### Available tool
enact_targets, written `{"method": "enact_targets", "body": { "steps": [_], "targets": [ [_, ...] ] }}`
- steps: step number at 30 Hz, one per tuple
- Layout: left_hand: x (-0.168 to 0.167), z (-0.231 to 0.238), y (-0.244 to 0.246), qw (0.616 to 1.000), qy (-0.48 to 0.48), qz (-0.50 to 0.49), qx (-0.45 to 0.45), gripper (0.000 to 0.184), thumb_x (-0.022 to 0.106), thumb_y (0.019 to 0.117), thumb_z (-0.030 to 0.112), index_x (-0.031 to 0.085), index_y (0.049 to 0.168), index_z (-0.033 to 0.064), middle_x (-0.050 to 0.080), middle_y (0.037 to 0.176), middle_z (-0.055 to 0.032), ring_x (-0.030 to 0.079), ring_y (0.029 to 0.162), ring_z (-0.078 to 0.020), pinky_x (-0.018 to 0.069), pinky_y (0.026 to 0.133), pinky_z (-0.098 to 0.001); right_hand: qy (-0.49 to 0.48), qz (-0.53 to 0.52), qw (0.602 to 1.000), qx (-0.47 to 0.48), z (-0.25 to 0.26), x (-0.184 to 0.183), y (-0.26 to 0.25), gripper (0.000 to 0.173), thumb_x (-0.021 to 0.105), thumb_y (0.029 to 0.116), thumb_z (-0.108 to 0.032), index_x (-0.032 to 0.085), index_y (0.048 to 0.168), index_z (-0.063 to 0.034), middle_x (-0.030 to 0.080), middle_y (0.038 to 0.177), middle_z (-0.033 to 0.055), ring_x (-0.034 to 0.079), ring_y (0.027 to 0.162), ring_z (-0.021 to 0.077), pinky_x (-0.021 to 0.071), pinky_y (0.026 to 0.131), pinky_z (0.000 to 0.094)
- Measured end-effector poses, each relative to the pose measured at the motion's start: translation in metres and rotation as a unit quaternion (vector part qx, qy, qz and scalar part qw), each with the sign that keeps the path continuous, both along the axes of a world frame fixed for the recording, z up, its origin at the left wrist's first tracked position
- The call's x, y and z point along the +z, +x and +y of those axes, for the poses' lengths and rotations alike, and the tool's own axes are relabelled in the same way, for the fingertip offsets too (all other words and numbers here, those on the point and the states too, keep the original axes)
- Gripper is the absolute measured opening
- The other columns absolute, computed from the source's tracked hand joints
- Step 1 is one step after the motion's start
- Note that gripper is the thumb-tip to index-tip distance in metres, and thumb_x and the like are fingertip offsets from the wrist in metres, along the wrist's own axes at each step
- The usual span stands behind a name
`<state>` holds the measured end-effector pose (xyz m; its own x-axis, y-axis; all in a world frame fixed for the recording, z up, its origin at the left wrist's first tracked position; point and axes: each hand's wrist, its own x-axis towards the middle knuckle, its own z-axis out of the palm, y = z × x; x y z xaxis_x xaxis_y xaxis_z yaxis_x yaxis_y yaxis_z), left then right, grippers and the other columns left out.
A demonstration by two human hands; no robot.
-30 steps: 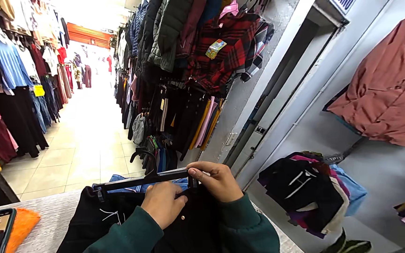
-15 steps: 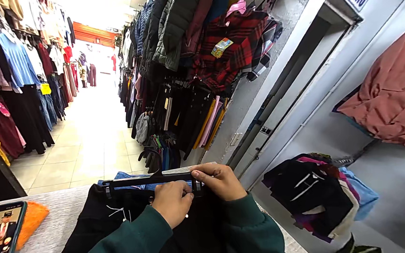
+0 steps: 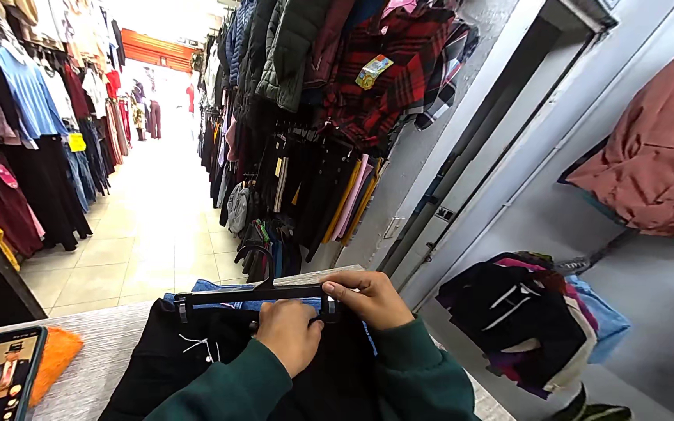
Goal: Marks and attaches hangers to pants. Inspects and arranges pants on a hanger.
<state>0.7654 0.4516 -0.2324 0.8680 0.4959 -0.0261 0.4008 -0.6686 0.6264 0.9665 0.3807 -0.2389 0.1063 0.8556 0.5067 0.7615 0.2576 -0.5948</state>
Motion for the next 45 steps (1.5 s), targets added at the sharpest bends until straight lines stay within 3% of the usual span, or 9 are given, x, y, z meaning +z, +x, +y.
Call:
{"method": "enact_targets", "body": {
  "steps": [8,14,17,20,27,34,36,38,45],
  "targets": [
    [-0.013,0.002,0.001,0.991,-0.011,-0.133,-0.012,0.029,0.056,0.1004,0.02,0.076,0.115,0.0067,0.071,0.116,-0.0107,0.059,0.121,-0.0239,0.032,0.11,-0.0518,0.048,0.041,0.998,0.003,-0.001,-0.001,0.003,0.016,0.068,0.0973,-0.023,0.081,0.101,-0.014,0.078,0.097,-0.002,0.073,0.087,0.0083,0.0615,0.082,0.0315],
    [-0.017,-0.001,0.001,0.991,-0.001,-0.136,0.008,0.029,0.057,0.0992,0.023,0.076,0.112,0.0051,0.072,0.112,-0.0117,0.062,0.115,-0.0247,0.0359,0.108,-0.051,-0.051,0.131,0.99,-0.014,0.002,-0.001,0.004,0.017,0.068,0.097,-0.022,0.081,0.097,-0.0105,0.078,0.09,0.0022,0.073,0.083,0.0111,0.0606,0.082,0.0339],
    [-0.019,-0.006,0.006,0.987,0.019,-0.157,0.014,0.03,0.059,0.0998,0.025,0.075,0.11,0.0018,0.073,0.112,-0.0153,0.065,0.115,-0.0296,0.0403,0.108,-0.0541,-0.046,0.09,0.994,-0.028,-0.006,0.003,0.004,0.019,0.065,0.0975,-0.023,0.08,0.097,-0.0105,0.076,0.085,0.0002,0.072,0.078,0.0097,0.0603,0.076,0.0329],
    [-0.024,-0.008,0.005,0.985,0.027,-0.172,0.018,0.028,0.059,0.1009,0.023,0.075,0.112,0.0036,0.073,0.114,-0.0143,0.065,0.117,-0.0285,0.0422,0.108,-0.0537,-0.035,0.017,0.999,0.011,-0.009,-0.002,0.016,0.026,0.06,0.1006,-0.031,0.078,0.104,-0.0111,0.076,0.092,-0.002,0.07,0.081,0.0068,0.0593,0.076,0.0291],
    [-0.03,-0.001,0.008,0.983,-0.041,-0.172,0.048,0.03,0.054,0.1042,0.026,0.073,0.116,0.0062,0.072,0.116,-0.0105,0.062,0.12,-0.0237,0.0384,0.111,-0.0515,0.005,-0.042,0.999,0.003,-0.01,-0.014,0.029,0.037,0.06,0.0979,-0.038,0.077,0.11,-0.007,0.077,0.1,0.0055,0.073,0.085,0.0138,0.0608,0.079,0.0358],
    [-0.028,0.005,0.006,0.981,-0.039,-0.184,0.041,0.032,0.053,0.105,0.029,0.074,0.119,0.0091,0.072,0.12,-0.0081,0.062,0.121,-0.022,0.0383,0.111,-0.0513,-0.089,0.055,0.992,0.065,-0.013,-0.024,0.041,0.055,0.057,0.0967,-0.036,0.055,0.144,-0.0078,0.069,0.122,0.0126,0.07,0.102,0.0212,0.058,0.09,0.0376],
    [-0.027,0.006,0.006,0.983,-0.027,-0.181,0.031,0.033,0.052,0.1059,0.03,0.074,0.119,0.0087,0.073,0.119,-0.0082,0.063,0.12,-0.0215,0.0387,0.111,-0.0512,-0.104,0.087,0.99,0.025,-0.022,-0.029,0.039,0.051,0.064,0.0918,-0.034,0.06,0.135,-0.0064,0.07,0.11,0.0082,0.068,0.092,0.0131,0.057,0.083,0.032],
    [-0.03,0.007,0.006,0.984,-0.009,-0.178,0.028,0.033,0.052,0.106,0.03,0.074,0.119,0.0085,0.073,0.118,-0.0082,0.064,0.119,-0.0212,0.0409,0.109,-0.0506,-0.118,0.12,0.986,-0.018,-0.031,-0.033,0.032,0.034,0.07,0.0869,-0.027,0.068,0.111,-0.0032,0.071,0.09,0.0032,0.069,0.079,0.0073,0.0583,0.073,0.0283],
    [-0.029,0.009,0.006,0.981,0.009,-0.189,0.037,0.031,0.054,0.1049,0.029,0.075,0.118,0.0095,0.074,0.115,-0.0069,0.066,0.115,-0.0199,0.0442,0.106,-0.0496,-0.055,0.207,0.977,-0.013,-0.039,-0.033,0.024,0.02,0.071,0.0816,-0.003,0.071,0.102,-0.0016,0.075,0.085,0.0037,0.071,0.075,0.0087,0.0607,0.07,0.0254]
  ]
}}
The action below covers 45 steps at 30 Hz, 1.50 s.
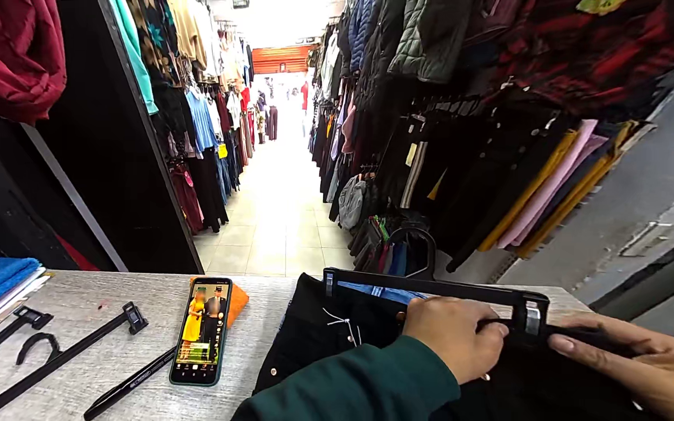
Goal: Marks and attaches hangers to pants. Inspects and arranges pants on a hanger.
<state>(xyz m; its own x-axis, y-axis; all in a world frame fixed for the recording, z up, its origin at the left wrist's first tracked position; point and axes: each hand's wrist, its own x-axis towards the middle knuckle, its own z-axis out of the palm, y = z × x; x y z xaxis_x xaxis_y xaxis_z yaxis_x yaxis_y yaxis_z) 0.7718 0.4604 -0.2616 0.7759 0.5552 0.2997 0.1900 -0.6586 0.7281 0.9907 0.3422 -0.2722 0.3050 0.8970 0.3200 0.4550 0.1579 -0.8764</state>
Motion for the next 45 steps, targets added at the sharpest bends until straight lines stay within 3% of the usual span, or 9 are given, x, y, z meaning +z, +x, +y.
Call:
{"method": "enact_targets", "body": {
  "steps": [6,10,13,16,21,25,31,37,45],
  "targets": [
    [-0.004,0.006,0.0,1.0,-0.01,0.013,-0.016,0.031,0.056,0.1045,0.029,0.074,0.12,0.0079,0.073,0.118,-0.0103,0.067,0.115,-0.0218,0.0481,0.104,-0.0484,-0.063,0.068,0.996,0.017,0.004,-0.002,-0.009,0.016,0.064,0.0912,-0.007,0.073,0.104,-0.0024,0.076,0.088,0.0056,0.072,0.076,0.0101,0.0613,0.07,0.0262],
    [0.032,-0.001,-0.028,0.978,0.152,0.144,0.007,0.034,0.05,0.1062,0.031,0.072,0.123,0.0121,0.072,0.12,-0.0089,0.069,0.112,-0.0259,0.0552,0.097,-0.052,-0.065,-0.026,0.997,0.022,0.011,-0.003,-0.013,0.018,0.073,0.0887,-0.016,0.076,0.104,-0.0067,0.075,0.089,0.0046,0.071,0.081,0.0135,0.0597,0.077,0.0345],
    [0.065,-0.004,-0.044,0.952,0.301,-0.055,0.026,0.022,0.059,0.1019,0.022,0.077,0.104,0.0101,0.076,0.096,-0.0041,0.074,0.087,-0.0172,0.0624,0.077,-0.0407,-0.047,-0.014,0.997,0.057,0.012,0.0,-0.017,0.02,0.076,0.0893,-0.018,0.076,0.107,-0.008,0.076,0.092,0.0034,0.071,0.085,0.0126,0.0599,0.08,0.0351],
    [0.09,-0.004,-0.026,0.933,0.345,-0.105,-0.001,0.024,0.058,0.1012,0.025,0.077,0.102,0.0098,0.074,0.092,-0.0028,0.072,0.084,-0.0159,0.061,0.074,-0.0381,-0.034,0.012,0.996,0.077,0.012,0.007,-0.026,0.02,0.079,0.0875,-0.017,0.077,0.106,-0.0087,0.076,0.091,0.0022,0.071,0.083,0.0096,0.0597,0.079,0.0319],
    [0.09,-0.008,0.035,0.939,0.337,0.051,-0.041,0.046,0.044,0.1099,0.031,0.07,0.087,0.0008,0.068,0.084,-0.0149,0.069,0.088,-0.0318,0.0568,0.078,-0.0501,0.013,-0.019,0.997,0.069,0.008,0.007,-0.033,0.02,0.083,0.0844,-0.021,0.078,0.102,-0.012,0.077,0.09,-0.0002,0.071,0.083,0.0082,0.0602,0.078,0.0322],
    [0.069,-0.007,0.043,0.885,0.459,-0.061,0.041,0.058,0.043,0.1057,0.034,0.056,0.056,0.0065,0.058,0.06,-0.0088,0.067,0.064,-0.0268,0.0523,0.051,-0.0426,0.016,0.012,0.996,0.082,0.006,0.01,-0.039,0.025,0.084,0.0833,-0.022,0.078,0.105,-0.013,0.077,0.094,-0.0007,0.071,0.087,0.0074,0.0598,0.082,0.0309],
    [0.065,-0.004,0.028,0.837,0.508,-0.166,0.119,0.056,0.043,0.1014,0.027,0.042,0.048,0.0106,0.043,0.046,-0.0037,0.051,0.042,-0.0196,0.0354,0.037,-0.0346,-0.035,0.033,0.993,0.111,0.003,0.017,-0.048,0.029,0.078,0.0884,-0.037,0.077,0.102,-0.0119,0.073,0.087,-0.0067,0.065,0.08,-0.0019,0.055,0.077,0.0244],
    [0.057,-0.005,0.023,0.838,0.474,-0.201,0.181,0.057,0.044,0.1,0.022,0.04,0.045,0.0094,0.041,0.043,-0.0037,0.049,0.039,-0.0167,0.0345,0.037,-0.0323,0.182,-0.159,0.964,0.107,0.001,0.009,-0.062,0.018,0.075,0.0908,-0.016,0.076,0.098,-0.0004,0.075,0.092,0.0121,0.071,0.089,0.0148,0.0566,0.084,0.0304],
    [0.06,-0.006,0.012,0.822,0.461,-0.26,0.21,0.053,0.048,0.0969,0.016,0.038,0.045,0.0083,0.038,0.044,-0.0032,0.044,0.039,-0.0126,0.032,0.039,-0.0266,0.307,-0.354,0.883,-0.015,-0.006,0.004,-0.08,0.012,0.074,0.088,-0.019,0.068,0.088,-0.0093,0.071,0.084,0.0075,0.068,0.083,0.0215,0.0512,0.08,0.0367]
  ]
}}
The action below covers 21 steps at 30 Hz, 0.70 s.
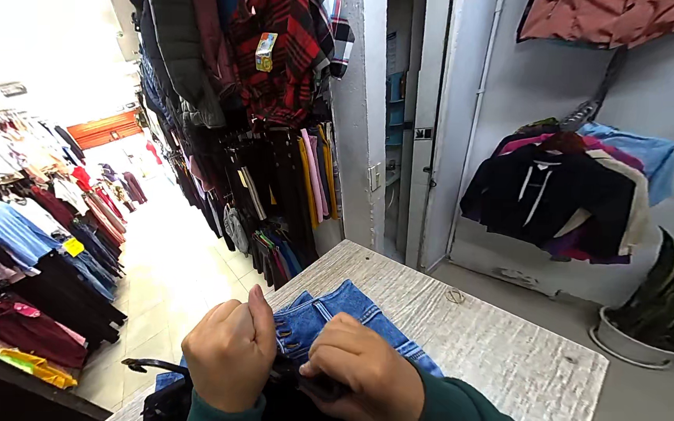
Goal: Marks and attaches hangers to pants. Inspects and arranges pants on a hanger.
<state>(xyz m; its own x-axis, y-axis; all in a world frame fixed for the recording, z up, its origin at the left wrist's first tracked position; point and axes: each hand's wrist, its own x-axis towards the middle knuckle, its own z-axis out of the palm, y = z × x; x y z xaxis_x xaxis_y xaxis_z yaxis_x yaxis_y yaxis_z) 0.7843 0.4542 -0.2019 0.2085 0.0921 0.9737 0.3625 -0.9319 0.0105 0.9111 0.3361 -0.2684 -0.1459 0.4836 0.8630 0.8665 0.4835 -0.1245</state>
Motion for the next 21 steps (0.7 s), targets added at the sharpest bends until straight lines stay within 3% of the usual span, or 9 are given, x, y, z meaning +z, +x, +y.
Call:
{"method": "enact_targets", "body": {
  "steps": [10,14,16,18,20,21],
  "targets": [
    [-0.019,-0.008,0.007,0.996,-0.012,0.066,-0.062,0.051,0.047,0.0971,0.018,0.041,0.047,0.009,0.041,0.045,-0.0033,0.047,0.041,-0.0135,0.0347,0.04,-0.0272,-0.013,0.09,0.995,0.052,0.0,-0.013,0.0,0.013,0.066,0.0961,-0.015,0.072,0.102,-0.0051,0.075,0.099,0.0091,0.071,0.098,0.0185,0.0526,0.095,0.0332],
    [-0.026,-0.012,0.013,0.996,-0.017,0.075,-0.049,0.053,0.045,0.0979,0.019,0.041,0.046,0.0099,0.042,0.045,-0.0035,0.048,0.041,-0.0144,0.0351,0.039,-0.0286,-0.028,0.156,0.986,0.06,0.002,-0.017,0.0,0.016,0.068,0.0959,-0.016,0.073,0.102,-0.0024,0.076,0.097,0.0096,0.071,0.096,0.0162,0.0545,0.095,0.0325],
    [-0.03,-0.01,0.015,0.994,-0.037,0.08,-0.059,0.053,0.043,0.0998,0.022,0.044,0.048,0.0098,0.043,0.046,-0.0032,0.049,0.042,-0.0147,0.0369,0.039,-0.029,-0.048,0.199,0.977,0.061,0.004,-0.018,0.002,0.018,0.069,0.096,-0.018,0.075,0.101,-0.0018,0.076,0.096,0.0082,0.071,0.094,0.0107,0.0566,0.09,0.0273],
    [-0.026,-0.007,0.009,0.991,-0.069,0.092,-0.073,0.054,0.041,0.1038,0.027,0.055,0.055,0.0087,0.05,0.052,-0.0026,0.055,0.048,-0.0153,0.044,0.044,-0.0304,-0.069,0.249,0.965,0.05,0.004,-0.019,0.006,0.021,0.07,0.0972,-0.023,0.076,0.098,-0.0035,0.075,0.092,0.004,0.069,0.087,0.0047,0.0577,0.082,0.023],
    [0.004,-0.009,-0.015,0.988,-0.092,0.1,-0.068,0.047,0.044,0.1072,0.03,0.072,0.079,0.0047,0.065,0.069,-0.0062,0.066,0.064,-0.0172,0.0555,0.057,-0.034,-0.096,0.294,0.95,0.031,0.003,-0.018,0.014,0.02,0.071,0.0965,-0.027,0.077,0.098,-0.0085,0.075,0.093,-0.0008,0.069,0.086,0.0042,0.0594,0.08,0.0251],
    [0.024,-0.01,-0.034,0.988,-0.109,0.097,-0.049,0.043,0.045,0.108,0.028,0.076,0.093,0.0032,0.07,0.08,-0.0085,0.068,0.072,-0.0176,0.0572,0.064,-0.0356,-0.114,0.313,0.943,0.023,0.003,-0.017,0.016,0.019,0.071,0.0961,-0.029,0.077,0.1,-0.0111,0.075,0.094,-0.0026,0.07,0.086,0.0049,0.0603,0.079,0.0268]
  ]
}}
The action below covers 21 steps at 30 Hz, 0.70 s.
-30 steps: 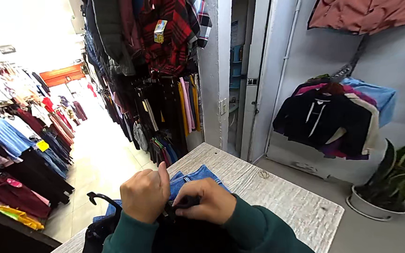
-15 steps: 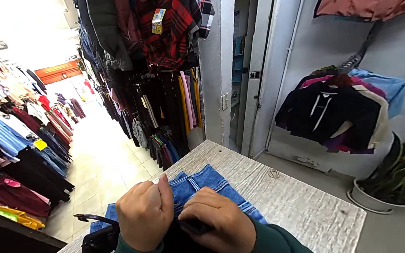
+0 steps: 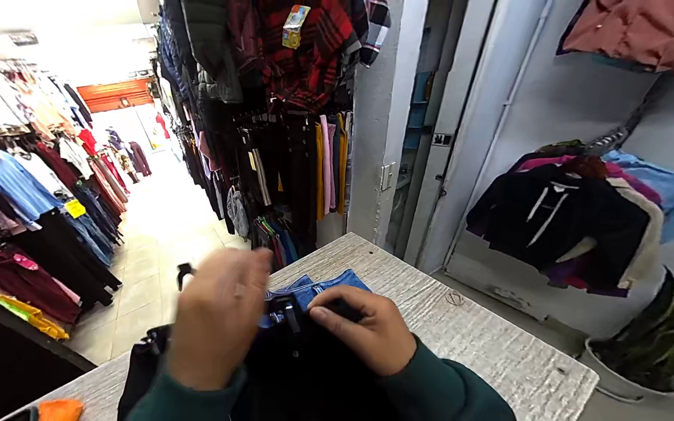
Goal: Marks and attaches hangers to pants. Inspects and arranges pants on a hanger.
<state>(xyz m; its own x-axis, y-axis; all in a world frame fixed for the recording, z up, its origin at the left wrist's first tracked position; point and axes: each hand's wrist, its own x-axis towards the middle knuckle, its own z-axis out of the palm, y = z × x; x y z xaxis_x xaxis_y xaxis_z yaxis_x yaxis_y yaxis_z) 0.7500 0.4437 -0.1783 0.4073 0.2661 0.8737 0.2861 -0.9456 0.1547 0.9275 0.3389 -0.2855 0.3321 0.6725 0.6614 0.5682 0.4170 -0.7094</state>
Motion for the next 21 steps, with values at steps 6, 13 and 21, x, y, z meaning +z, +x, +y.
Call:
{"method": "enact_targets", "body": {
  "steps": [6,13,21],
  "targets": [
    [0.037,0.055,-0.071,0.923,-0.224,0.296,0.103,0.038,0.062,0.0994,0.045,0.074,0.084,0.0128,0.068,0.071,-0.006,0.066,0.068,-0.0248,0.0537,0.063,-0.0549,-0.024,0.071,0.996,0.038,-0.002,0.002,0.006,0.02,0.077,0.0913,-0.022,0.076,0.109,-0.0113,0.077,0.1,0.0023,0.073,0.087,0.0155,0.0624,0.079,0.0336],
    [0.005,0.056,-0.073,0.929,-0.166,0.33,-0.03,0.023,0.079,0.09,0.029,0.071,0.089,0.0069,0.068,0.078,-0.0057,0.067,0.074,-0.0197,0.0566,0.072,-0.0456,0.05,0.077,0.993,0.069,-0.008,0.012,0.014,0.027,0.075,0.0899,-0.014,0.072,0.116,-0.0056,0.075,0.105,0.0081,0.073,0.09,0.0189,0.0625,0.082,0.0342],
    [0.165,-0.017,-0.182,0.941,0.22,0.228,0.119,0.035,0.057,0.1021,0.044,0.071,0.109,0.0123,0.072,0.093,-0.0053,0.07,0.079,-0.0167,0.0574,0.068,-0.044,-0.143,0.03,0.962,0.23,-0.063,0.04,0.041,0.081,0.082,0.0776,-0.058,0.054,0.14,-0.0146,0.074,0.112,0.0008,0.072,0.1,0.0124,0.0605,0.088,0.0304]
  ]
}}
